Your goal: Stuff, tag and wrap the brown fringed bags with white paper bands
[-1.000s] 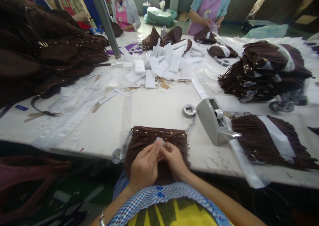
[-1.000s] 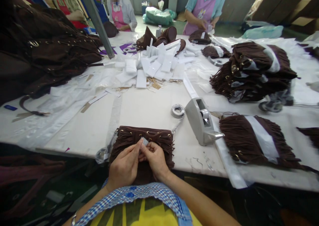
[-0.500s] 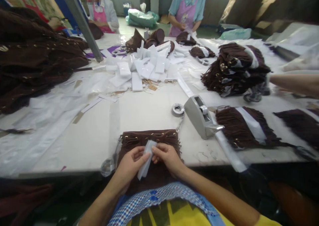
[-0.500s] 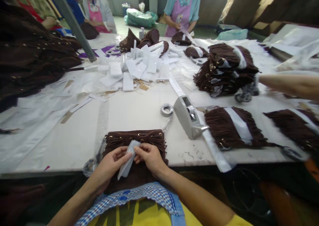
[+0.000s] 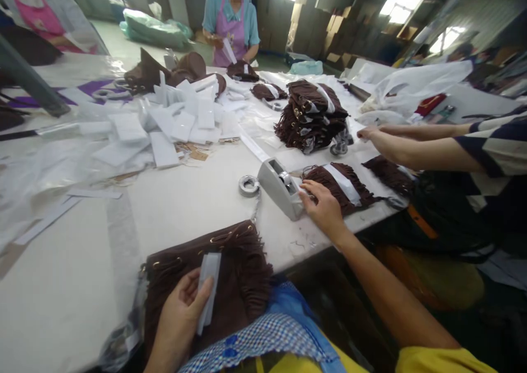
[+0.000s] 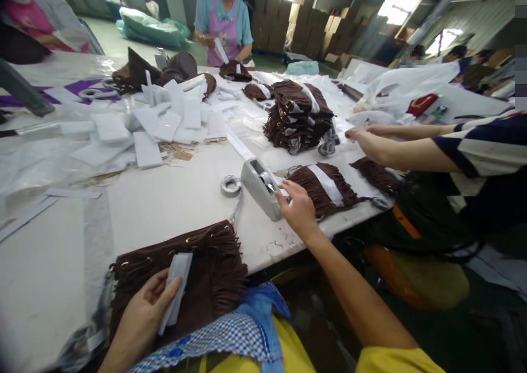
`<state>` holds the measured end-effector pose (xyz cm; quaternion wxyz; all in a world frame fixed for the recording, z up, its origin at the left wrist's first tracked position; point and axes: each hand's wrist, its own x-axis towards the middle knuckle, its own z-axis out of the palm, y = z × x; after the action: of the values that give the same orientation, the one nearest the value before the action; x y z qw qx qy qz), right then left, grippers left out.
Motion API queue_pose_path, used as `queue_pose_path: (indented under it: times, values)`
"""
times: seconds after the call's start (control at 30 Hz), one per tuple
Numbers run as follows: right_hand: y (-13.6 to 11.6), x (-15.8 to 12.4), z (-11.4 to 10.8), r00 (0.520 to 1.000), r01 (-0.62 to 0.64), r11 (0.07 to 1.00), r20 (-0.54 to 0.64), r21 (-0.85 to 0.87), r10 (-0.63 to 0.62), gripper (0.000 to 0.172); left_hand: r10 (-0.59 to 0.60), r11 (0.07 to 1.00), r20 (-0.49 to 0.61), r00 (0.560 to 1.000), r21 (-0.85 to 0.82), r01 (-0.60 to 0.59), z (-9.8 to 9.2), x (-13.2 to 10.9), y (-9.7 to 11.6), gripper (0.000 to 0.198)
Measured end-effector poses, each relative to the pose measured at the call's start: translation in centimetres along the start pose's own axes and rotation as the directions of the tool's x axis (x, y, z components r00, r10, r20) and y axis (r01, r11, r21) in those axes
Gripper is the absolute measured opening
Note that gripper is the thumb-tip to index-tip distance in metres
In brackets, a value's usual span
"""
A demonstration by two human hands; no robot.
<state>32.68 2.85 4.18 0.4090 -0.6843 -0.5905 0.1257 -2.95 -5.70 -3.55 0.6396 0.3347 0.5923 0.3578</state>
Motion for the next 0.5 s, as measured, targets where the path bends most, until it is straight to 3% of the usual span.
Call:
queue_pose_path:
  times: [0.13,0.27,0.37,0.5]
  values:
    - [3.6,3.1,-0.5,0.954,-0.228,0.973,0.211,0.035,0.215,0.049,-0.008,0.999,-0.023,1.0,-0.046,0.007,0.3,0.0,0.4,0.05]
    - [2.9,3.1,-0.9,0.88,-0.45,0.813,0.341,0.37,0.331,0.058,-0.102,0.99,-0.112,0.989,-0.114,0.089,0.9,-0.1,1.2,0.037]
    - [1.3,2.5,-2.2,0.873,-0.486,0.705,0.312,0.517,0.374,0.046,-0.154,0.981,-0.135,0.979,-0.136,0.136,1.1,-0.1,1.5,0.031]
    - [0.5,1.4,-4.1,0.877,-0.471,0.677,0.217,0.566,0.428,0.037,-0.149,0.981,-0.095,0.984,-0.144,0.134,0.6,0.4,0.7,0.036]
